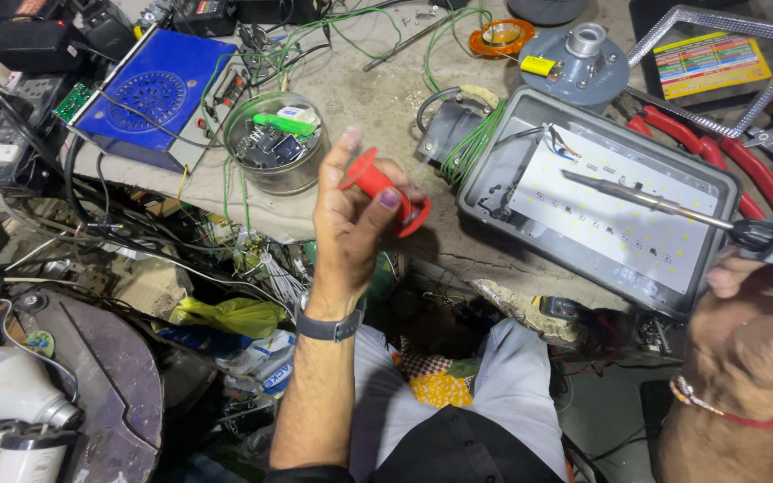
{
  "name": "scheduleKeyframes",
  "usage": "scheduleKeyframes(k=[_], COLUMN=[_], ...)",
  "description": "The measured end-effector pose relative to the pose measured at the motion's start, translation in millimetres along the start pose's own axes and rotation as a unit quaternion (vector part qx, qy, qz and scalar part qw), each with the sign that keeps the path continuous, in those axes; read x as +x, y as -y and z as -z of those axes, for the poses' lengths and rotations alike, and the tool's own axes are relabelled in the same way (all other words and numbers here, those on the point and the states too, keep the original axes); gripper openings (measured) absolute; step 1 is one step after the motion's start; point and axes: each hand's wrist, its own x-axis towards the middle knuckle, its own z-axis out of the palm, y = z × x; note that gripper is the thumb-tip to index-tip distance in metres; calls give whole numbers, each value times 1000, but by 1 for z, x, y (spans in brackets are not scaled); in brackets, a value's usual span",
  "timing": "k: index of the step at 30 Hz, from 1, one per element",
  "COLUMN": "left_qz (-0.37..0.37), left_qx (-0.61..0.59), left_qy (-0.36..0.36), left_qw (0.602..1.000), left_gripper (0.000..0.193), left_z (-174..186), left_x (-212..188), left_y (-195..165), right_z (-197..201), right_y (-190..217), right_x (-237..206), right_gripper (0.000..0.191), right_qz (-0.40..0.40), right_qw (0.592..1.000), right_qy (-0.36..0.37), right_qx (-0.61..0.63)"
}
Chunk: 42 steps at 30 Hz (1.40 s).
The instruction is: The person applies adhesive to an LED circuit board, then uses a soldering iron and solder wire to attach wires to the board's terminals. The person works at a cluttered electronics workbench, handling the board, soldering iron, and solder throughout the clip.
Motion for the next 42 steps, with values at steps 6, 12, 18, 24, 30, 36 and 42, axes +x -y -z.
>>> scheduleKeyframes(k=[6,12,18,24,30,36,42], left_qz=[-7,-2,19,24,42,31,23], left_qx=[80,128,125,133,126,139,134], left_qy=[30,48,61,74,75,86,85], left_qw=[996,991,990,988,988,986,987], left_gripper=[82,83,77,73,69,67,64], left_z=[-32,-39,-41,-40,-39,-39,-38], left_x=[-9,-7,-8,-9,-9,-8,-8], left_y=[10,8,13,13,14,11,10], right_z=[-83,-89,-86,-87,-82,-79,-81], right_y=[5,1,-3,-2,-4,-3,-4], right_x=[-2,6,5,2,3,2,3], right_gripper=[23,22,21,20,20,21,24], right_qz=[44,18,15,9,7,1,2], right_qw=[991,989,989,988,988,986,987], right_qy=[36,60,61,63,56,59,63], right_qx=[-120,-133,-137,-138,-142,-153,-150])
